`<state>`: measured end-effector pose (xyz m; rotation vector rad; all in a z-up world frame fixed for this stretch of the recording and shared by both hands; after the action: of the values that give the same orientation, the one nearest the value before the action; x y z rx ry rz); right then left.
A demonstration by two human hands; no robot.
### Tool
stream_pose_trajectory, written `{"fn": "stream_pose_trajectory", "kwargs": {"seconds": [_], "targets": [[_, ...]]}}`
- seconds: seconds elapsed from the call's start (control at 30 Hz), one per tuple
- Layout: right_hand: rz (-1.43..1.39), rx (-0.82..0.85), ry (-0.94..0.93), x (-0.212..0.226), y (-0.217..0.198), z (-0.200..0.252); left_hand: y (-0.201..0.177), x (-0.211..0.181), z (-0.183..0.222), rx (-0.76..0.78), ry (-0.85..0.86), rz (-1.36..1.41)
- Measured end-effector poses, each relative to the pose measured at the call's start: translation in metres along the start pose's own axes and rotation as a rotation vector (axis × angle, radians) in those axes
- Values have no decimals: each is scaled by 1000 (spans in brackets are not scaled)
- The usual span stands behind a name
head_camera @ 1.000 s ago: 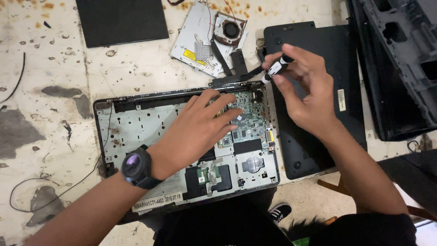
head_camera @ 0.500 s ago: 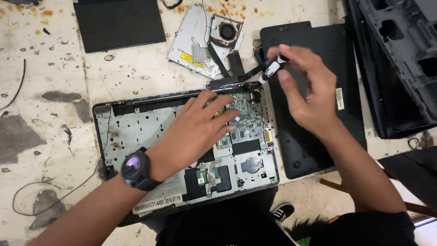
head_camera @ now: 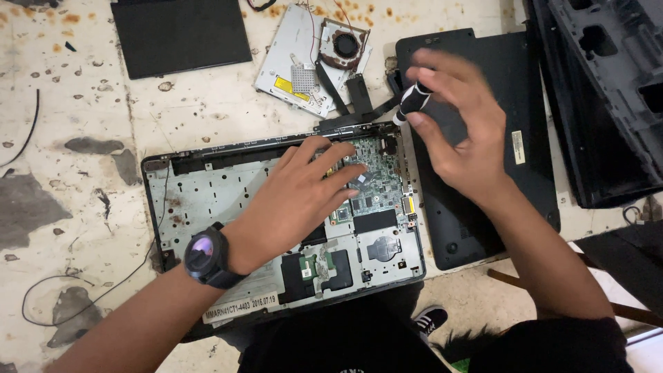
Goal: Disassembling a laptop by removing internal screws and prying off the top cover assembly
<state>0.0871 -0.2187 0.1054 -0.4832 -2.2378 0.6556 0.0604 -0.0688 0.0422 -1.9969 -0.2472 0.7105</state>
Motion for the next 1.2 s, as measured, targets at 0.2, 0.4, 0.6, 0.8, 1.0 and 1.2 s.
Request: {"fn": "stream_pose_trajectory", "kwargs": {"seconds": [0.2,0.4,0.6,0.8,1.0,1.2], "targets": [[42,-37,110,-9,-5,10,-1,0,1,-5,5,-2],[-25,-55,98,-14,-3,15,0,0,1,2,-9,8],[21,-70,90,-13,-4,14,-3,-2,0,-8,3,-3],[-41,-74,83,-22,0,16,-2,-1,1,-11,10,10],[2,-81,119,-21,-1,13,-3,-1,2,-20,14,2],[-14,-31,200,-20,-3,12,-4,-2,2,-19,5,14]]}}
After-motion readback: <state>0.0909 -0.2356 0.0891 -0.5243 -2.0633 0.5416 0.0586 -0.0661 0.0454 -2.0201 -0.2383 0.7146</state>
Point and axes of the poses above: each hand's wrist, its own z-axis away from the middle knuckle, its own y-axis out of the palm, x = y × z, the point moved 10 cm from there along -z, towards the middle knuckle, and after that the axes turned 3 degrees about -x, right-handed, at the moved point
